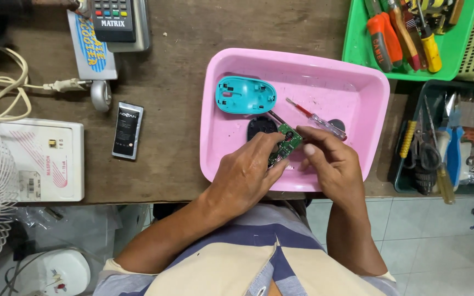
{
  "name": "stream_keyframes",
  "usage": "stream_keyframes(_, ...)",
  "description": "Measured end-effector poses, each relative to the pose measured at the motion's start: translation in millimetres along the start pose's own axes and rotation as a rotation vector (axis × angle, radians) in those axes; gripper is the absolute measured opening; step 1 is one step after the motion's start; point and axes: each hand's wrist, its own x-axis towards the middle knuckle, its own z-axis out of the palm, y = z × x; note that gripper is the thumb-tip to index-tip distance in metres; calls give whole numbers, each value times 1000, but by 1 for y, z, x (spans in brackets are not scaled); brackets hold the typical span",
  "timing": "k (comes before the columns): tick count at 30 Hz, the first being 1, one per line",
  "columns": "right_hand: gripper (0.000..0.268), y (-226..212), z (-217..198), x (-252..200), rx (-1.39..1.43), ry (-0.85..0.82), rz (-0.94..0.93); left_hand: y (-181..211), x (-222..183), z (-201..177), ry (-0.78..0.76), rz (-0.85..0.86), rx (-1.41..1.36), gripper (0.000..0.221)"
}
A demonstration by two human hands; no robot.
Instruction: Disassembling a computer mouse using a screwdriver and prying tools to remove the outer shell and internal circuit board.
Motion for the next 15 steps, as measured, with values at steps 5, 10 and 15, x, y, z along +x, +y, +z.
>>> stream_keyframes(5,31,7,4,8,113,-14,56,1,1,1,16,14,22,36)
stream_keyframes(10,31,12,5,14,167,-24,109,0,-1,2,26,10,-2,40)
stream_keyframes(15,30,11,6,16,251,-29,142,-5,-1,1,54,-45,-158,35)
